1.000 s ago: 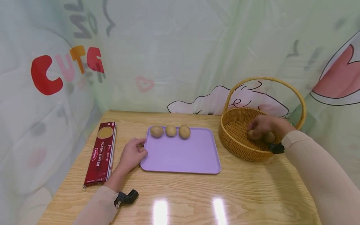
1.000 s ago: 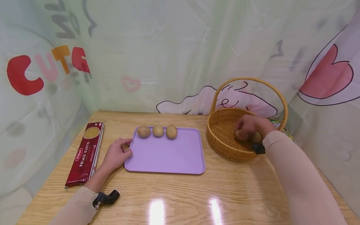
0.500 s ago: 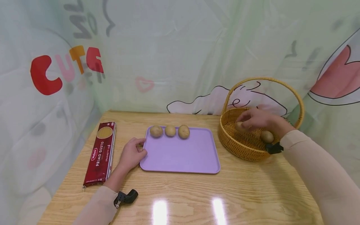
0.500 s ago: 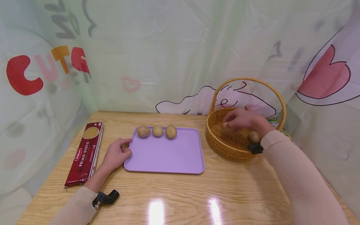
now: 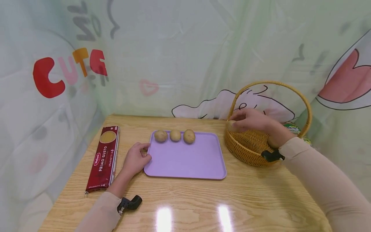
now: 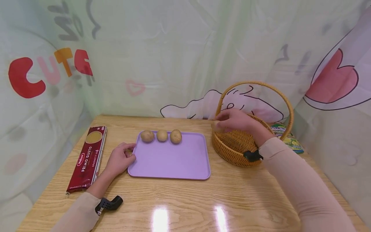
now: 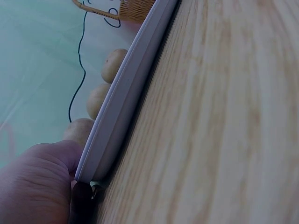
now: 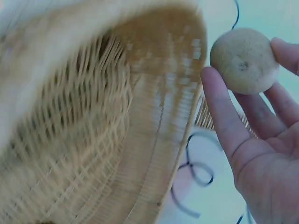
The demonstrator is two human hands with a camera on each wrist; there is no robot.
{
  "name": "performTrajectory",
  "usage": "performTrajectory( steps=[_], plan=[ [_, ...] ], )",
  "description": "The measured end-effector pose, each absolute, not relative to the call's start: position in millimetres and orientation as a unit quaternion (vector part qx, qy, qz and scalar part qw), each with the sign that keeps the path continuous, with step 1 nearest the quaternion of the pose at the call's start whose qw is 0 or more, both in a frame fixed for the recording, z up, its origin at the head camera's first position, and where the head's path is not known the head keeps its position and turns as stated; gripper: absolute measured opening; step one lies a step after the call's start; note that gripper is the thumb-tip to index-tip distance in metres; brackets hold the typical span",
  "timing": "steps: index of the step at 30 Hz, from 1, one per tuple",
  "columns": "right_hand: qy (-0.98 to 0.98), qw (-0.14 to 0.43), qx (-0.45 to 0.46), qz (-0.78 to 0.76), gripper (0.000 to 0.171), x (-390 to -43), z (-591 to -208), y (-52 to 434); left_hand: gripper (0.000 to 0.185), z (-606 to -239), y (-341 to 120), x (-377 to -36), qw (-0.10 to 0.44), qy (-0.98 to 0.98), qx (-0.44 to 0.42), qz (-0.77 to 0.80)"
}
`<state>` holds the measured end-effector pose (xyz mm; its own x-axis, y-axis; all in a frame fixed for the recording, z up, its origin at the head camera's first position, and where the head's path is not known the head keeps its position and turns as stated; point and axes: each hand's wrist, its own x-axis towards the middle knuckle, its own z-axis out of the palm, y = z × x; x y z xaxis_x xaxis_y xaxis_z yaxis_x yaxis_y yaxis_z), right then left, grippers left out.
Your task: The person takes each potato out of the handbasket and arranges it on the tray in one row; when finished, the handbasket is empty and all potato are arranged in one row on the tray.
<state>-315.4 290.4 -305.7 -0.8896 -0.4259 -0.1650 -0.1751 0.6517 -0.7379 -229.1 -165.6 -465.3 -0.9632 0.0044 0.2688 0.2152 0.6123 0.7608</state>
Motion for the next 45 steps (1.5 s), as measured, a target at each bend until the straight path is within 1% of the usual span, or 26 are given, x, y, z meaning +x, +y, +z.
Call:
performTrajectory(
  steps=[5,9,16,18,22,28,35,45],
  plan=[
    [0.895,0.143,-0.183,-0.381,0.039,-312.7,-308.3,264.5,0.048,-467.4,-167.9,-229.4,0.124,-0.890,-0.062,-0.434],
    [0.893,0.118,-0.194,-0.389,0.040,-311.7,-315.6,246.2,0.048,-469.4,-168.5,-229.7,0.126,-0.890,-0.063,-0.434],
    [0.900,0.080,-0.186,-0.386,0.037,-311.5,-332.2,212.5,0.048,-471.4,-168.1,-230.3,0.128,-0.891,-0.065,-0.431],
    [0.904,0.068,-0.183,-0.379,0.036,-312.5,-339.4,204.2,0.048,-471.5,-167.8,-230.4,0.128,-0.890,-0.065,-0.434],
    [0.924,0.026,-0.194,-0.329,0.032,-314.8,-358.6,190.0,0.048,-472.0,-166.7,-230.5,0.128,-0.886,-0.069,-0.440],
    [0.936,-0.027,-0.241,-0.253,0.029,-320.8,-389.4,176.7,0.048,-472.5,-165.3,-230.5,0.134,-0.883,-0.074,-0.444],
    [0.935,-0.038,-0.254,-0.244,0.030,-323.1,-405.4,167.2,0.048,-470.8,-163.3,-230.8,0.135,-0.883,-0.073,-0.443],
    [0.935,-0.031,-0.257,-0.243,0.032,-322.8,-403.8,148.6,0.047,-469.9,-167.7,-233.5,0.139,-0.888,-0.073,-0.432]
  ],
)
